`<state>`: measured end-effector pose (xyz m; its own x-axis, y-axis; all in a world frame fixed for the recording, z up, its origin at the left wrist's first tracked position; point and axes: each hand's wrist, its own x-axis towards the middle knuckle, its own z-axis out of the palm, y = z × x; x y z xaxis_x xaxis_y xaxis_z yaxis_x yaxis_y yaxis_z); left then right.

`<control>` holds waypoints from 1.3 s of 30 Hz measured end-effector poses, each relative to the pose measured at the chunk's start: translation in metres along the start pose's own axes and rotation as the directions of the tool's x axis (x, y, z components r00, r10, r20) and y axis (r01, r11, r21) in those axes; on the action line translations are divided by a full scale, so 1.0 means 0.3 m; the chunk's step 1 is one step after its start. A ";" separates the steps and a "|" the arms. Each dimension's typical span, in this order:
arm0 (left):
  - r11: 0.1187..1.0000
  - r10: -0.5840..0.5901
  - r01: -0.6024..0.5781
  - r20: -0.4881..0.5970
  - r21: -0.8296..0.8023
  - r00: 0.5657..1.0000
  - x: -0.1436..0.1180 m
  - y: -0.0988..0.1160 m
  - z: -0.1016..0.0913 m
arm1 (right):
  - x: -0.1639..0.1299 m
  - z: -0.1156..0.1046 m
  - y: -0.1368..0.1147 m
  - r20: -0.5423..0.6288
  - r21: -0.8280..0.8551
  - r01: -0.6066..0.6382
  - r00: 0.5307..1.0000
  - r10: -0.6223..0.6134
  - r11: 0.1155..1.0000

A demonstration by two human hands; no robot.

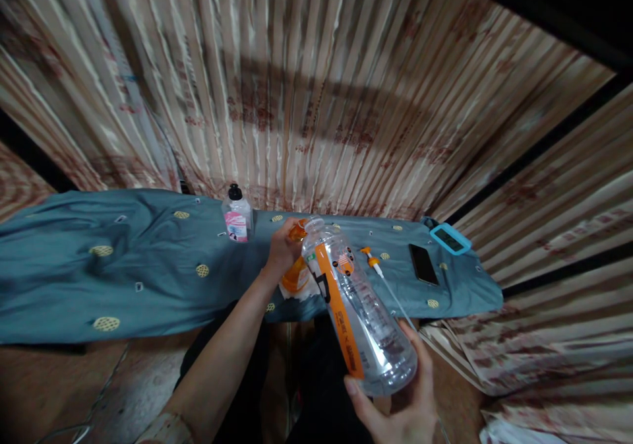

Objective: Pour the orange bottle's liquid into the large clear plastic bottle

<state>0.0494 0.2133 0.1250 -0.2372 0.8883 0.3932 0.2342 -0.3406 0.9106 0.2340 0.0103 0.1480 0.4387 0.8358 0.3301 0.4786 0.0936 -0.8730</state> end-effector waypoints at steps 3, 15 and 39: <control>1.000 0.019 -0.019 0.008 -0.013 1.000 0.000 -0.003 -0.002 | 0.001 0.000 0.002 -0.003 -0.010 0.021 1.000 -0.021 1.000; 0.998 0.026 -0.027 0.017 0.052 1.000 -0.002 -0.024 0.004 | 0.056 -0.041 0.110 0.101 -0.206 0.259 0.965 -0.243 0.944; 0.999 0.033 -0.034 0.028 0.037 0.999 -0.009 -0.033 0.014 | 0.043 -0.009 0.030 -0.088 -0.305 0.061 0.992 -0.092 0.950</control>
<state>0.0515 0.2157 0.1145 -0.2031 0.8849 0.4191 0.2763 -0.3588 0.8916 0.2461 0.0205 0.1456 0.4583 0.7727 0.4391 0.7138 -0.0256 -0.6999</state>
